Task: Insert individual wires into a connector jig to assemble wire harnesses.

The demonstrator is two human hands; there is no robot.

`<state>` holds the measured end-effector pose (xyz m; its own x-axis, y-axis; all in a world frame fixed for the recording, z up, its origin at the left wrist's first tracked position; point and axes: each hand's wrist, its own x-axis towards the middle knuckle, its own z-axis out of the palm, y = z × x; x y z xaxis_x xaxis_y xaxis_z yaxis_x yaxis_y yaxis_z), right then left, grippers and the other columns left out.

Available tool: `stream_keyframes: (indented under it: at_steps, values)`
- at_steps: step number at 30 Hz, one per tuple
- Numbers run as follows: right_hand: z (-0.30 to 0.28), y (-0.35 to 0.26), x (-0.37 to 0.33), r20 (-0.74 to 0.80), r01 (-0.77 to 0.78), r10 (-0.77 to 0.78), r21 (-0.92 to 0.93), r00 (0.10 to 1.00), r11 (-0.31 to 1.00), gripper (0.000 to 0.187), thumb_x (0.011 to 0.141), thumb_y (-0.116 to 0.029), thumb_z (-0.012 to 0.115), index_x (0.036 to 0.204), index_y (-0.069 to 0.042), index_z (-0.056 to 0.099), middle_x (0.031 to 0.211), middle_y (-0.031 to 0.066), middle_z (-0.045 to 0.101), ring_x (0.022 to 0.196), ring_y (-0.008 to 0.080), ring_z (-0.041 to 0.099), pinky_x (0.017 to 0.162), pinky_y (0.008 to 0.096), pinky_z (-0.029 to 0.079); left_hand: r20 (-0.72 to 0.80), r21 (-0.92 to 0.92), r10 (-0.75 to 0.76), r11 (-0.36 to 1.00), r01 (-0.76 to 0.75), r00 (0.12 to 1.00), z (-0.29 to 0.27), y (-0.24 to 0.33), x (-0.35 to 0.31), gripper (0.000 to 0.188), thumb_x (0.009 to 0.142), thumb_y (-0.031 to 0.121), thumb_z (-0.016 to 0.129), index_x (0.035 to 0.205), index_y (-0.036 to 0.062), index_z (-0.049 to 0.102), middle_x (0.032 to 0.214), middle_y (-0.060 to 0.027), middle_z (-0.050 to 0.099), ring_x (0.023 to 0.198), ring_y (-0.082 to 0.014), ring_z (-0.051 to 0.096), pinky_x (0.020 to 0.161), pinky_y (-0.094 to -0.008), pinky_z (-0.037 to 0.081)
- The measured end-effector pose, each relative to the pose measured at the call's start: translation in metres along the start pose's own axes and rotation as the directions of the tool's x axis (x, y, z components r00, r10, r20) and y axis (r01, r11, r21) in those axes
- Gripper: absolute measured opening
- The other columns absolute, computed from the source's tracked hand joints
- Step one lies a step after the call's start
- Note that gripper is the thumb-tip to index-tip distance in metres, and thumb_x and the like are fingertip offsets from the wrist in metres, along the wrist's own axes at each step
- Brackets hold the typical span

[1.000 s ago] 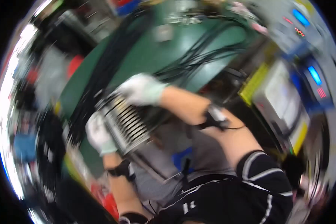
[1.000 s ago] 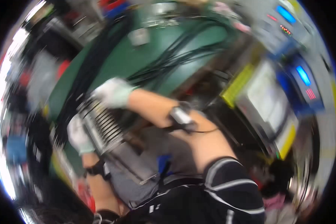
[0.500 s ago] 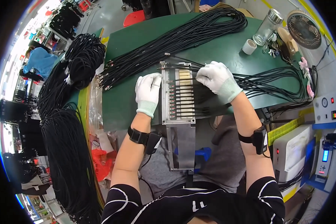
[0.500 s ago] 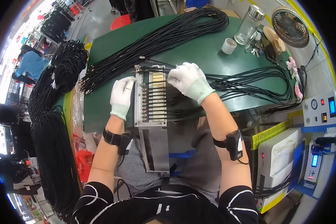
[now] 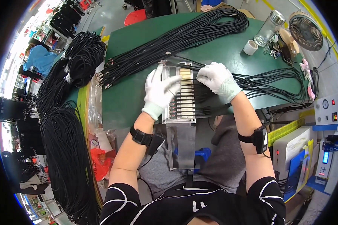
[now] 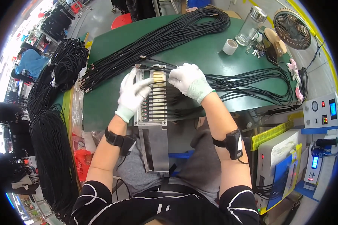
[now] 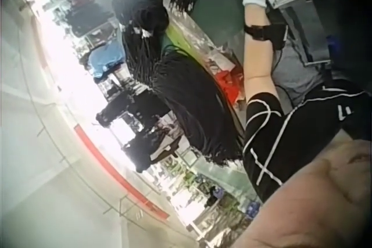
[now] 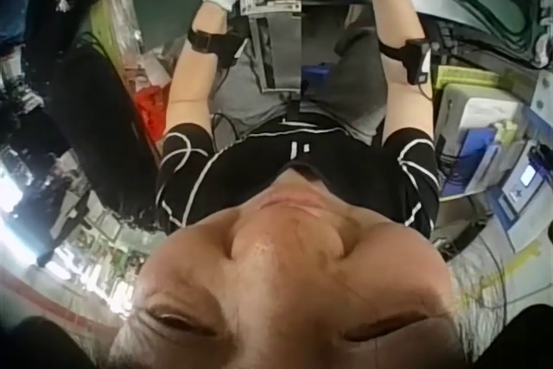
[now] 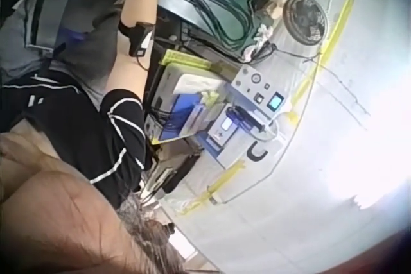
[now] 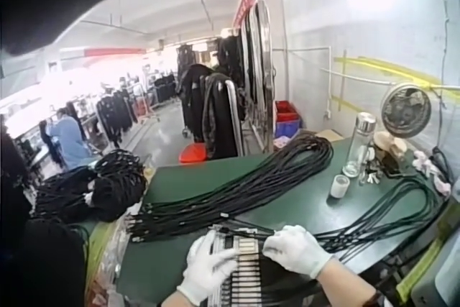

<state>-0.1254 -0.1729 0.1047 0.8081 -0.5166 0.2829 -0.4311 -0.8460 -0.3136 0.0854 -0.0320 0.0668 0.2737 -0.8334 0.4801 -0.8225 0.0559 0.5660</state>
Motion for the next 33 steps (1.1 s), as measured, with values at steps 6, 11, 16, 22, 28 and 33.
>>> stream_keyframes:
  at_steps: [6,11,16,22,28,33]
  values:
    - [0.005,-0.002,0.009,-0.119,-0.076,0.072,-0.033,0.99,0.997,0.012,0.085,-0.03,0.071,0.087,-0.017,0.072,0.086,0.0049,0.068,0.089,0.0286,0.063,0.082,0.0421,0.05,0.15,0.279,0.141,0.944,-0.178,0.979,0.0,0.016,0.003,0.028,0.082,0.046,0.074,0.107,0.0353,0.08,0.15,-0.0191,0.048,0.139,-0.0423,0.037,0.12,-0.0544,0.019]
    - [0.021,0.006,0.019,-0.23,-0.09,0.055,-0.141,0.972,0.986,0.013,0.079,-0.021,0.077,0.089,-0.016,0.071,0.082,0.0047,0.064,0.087,0.0283,0.061,0.08,0.0415,0.05,0.079,0.315,0.201,0.924,-0.215,0.977,0.005,0.017,0.0,0.025,0.081,0.044,0.075,0.098,0.0269,0.081,0.142,-0.0184,0.055,0.134,-0.0395,0.044,0.117,-0.0506,0.027]
    - [0.008,0.013,0.012,-0.293,-0.098,0.07,-0.08,0.953,0.992,0.015,0.077,-0.019,0.078,0.089,-0.014,0.07,0.081,0.0044,0.064,0.087,0.0278,0.06,0.08,0.0406,0.049,-0.079,-0.034,-0.043,0.999,0.041,0.996,0.004,-0.01,0.002,0.022,0.082,0.036,0.075,0.089,0.0151,0.078,0.128,-0.017,0.064,0.123,-0.0361,0.054,0.109,-0.0459,0.039]
    - [0.004,0.025,0.006,-0.118,0.007,0.013,0.164,0.993,0.986,0.015,0.078,-0.025,0.077,0.087,-0.015,0.071,0.084,0.0056,0.067,0.087,0.0288,0.062,0.082,0.0408,0.05,-0.258,-0.076,-0.124,0.991,0.107,0.958,-0.002,-0.012,0.009,0.02,0.083,0.025,0.078,0.083,0.0059,0.071,0.116,-0.0144,0.069,0.112,-0.0333,0.059,0.099,-0.0433,0.047]
    - [0.007,-0.03,0.019,-0.338,0.19,-0.105,0.229,0.935,0.955,0.014,0.076,-0.017,0.079,0.084,-0.01,0.07,0.084,0.0073,0.068,0.085,0.0302,0.061,0.078,0.0421,0.049,-0.196,-0.314,-0.018,0.948,-0.045,0.98,-0.002,0.001,0.007,0.016,0.084,0.018,0.078,0.085,0.004,0.071,0.117,-0.0127,0.069,0.114,-0.0301,0.059,0.1,-0.0404,0.047]
    - [0.014,-0.03,0.016,-0.262,0.237,-0.173,0.237,0.95,0.942,0.012,0.077,-0.019,0.077,0.085,-0.011,0.072,0.079,0.0068,0.069,0.082,0.0296,0.063,0.078,0.0422,0.05,-0.135,-0.351,-0.018,0.936,-0.031,0.991,-0.006,-0.01,0.001,0.013,0.085,0.015,0.077,0.088,0.0033,0.072,0.118,-0.0118,0.069,0.115,-0.0273,0.059,0.1,-0.037,0.047]
